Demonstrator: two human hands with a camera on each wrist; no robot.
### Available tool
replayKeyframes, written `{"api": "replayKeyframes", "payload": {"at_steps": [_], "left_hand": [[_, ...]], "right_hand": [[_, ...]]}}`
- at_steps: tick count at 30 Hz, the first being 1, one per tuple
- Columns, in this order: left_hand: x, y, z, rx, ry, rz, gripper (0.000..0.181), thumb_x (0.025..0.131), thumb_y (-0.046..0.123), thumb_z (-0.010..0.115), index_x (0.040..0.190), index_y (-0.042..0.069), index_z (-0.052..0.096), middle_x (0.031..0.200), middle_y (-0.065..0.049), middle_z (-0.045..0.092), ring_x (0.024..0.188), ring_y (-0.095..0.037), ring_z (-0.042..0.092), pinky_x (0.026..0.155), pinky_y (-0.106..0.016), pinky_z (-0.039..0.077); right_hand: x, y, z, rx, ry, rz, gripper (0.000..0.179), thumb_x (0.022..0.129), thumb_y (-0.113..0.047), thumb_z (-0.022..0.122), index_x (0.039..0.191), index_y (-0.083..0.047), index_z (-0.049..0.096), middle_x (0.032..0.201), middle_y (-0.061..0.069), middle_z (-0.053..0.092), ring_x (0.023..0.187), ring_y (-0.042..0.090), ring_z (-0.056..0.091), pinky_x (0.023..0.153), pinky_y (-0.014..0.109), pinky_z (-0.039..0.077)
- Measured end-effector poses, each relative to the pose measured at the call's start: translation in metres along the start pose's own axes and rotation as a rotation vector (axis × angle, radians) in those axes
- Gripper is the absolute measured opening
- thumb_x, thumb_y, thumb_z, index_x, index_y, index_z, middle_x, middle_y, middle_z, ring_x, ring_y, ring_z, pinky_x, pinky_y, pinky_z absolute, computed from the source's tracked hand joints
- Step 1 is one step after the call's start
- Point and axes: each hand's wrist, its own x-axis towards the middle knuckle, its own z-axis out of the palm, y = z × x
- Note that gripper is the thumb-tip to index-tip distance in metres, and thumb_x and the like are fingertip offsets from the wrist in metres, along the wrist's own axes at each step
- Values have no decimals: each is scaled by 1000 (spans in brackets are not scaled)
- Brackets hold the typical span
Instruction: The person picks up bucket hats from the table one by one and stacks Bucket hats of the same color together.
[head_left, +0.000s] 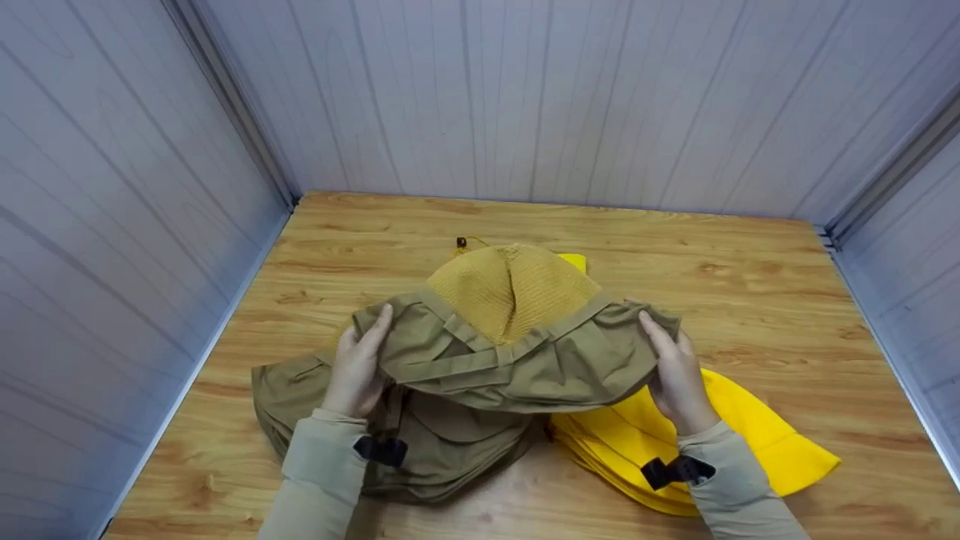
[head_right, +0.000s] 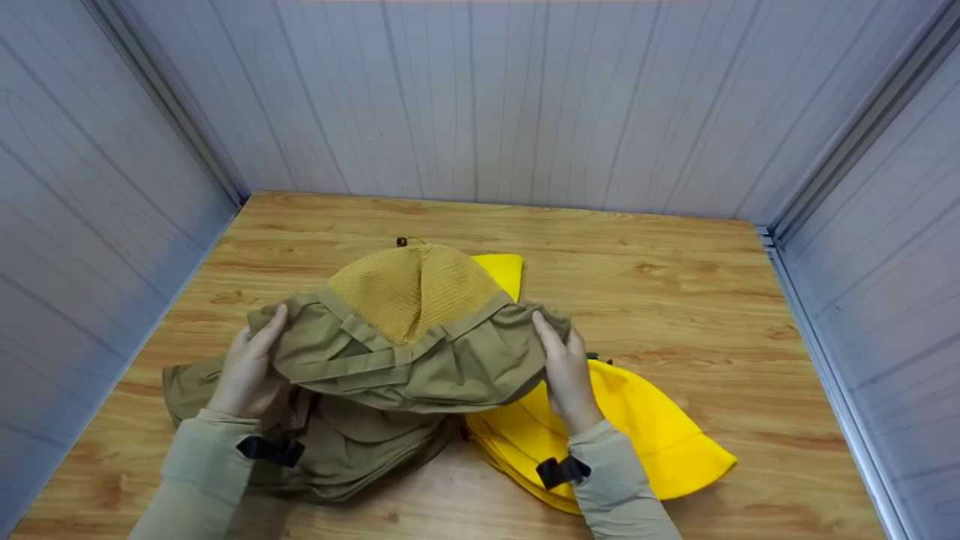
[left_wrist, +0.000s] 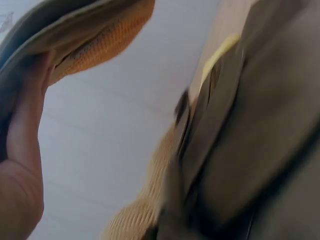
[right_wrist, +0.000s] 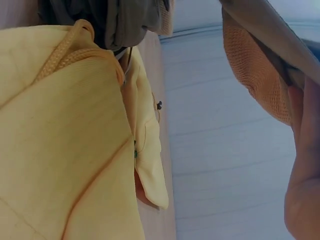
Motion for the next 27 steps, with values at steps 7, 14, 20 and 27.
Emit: {"api": "replayKeyframes", "payload": {"at_steps": [7,14,20,27], "left_hand": [[-8,7,-31,59,84,47,31,103,34,52,125,13,53,106,0,67,93,-15,69,84,-34,59],[-15,15,-56,50,172,65,36,103,33,51,132,12,48,111,4,65,97,-11,67,86,-29,58],[-22,32,-81,56,261,78,25,102,29,53,122,15,57,107,5,63,86,-8,63,73,-22,56],[-27,44,-115,179,247,-47,32,101,38,51,126,19,48,105,9,58,86,-6,62,76,-25,57]], "right_hand": [[-7,10,18,-36,-30,62,25,106,-26,47,117,-11,63,103,0,71,92,15,69,82,30,58],[-18,27,32,-41,-127,155,26,106,-24,45,120,-9,61,100,1,71,88,18,69,74,32,58],[-20,43,43,-63,-267,187,28,105,-29,49,117,-10,65,95,2,75,78,20,73,64,38,61],[-22,69,59,-105,-330,246,33,104,-33,51,104,-5,69,83,5,76,50,17,67,51,32,57]]}}
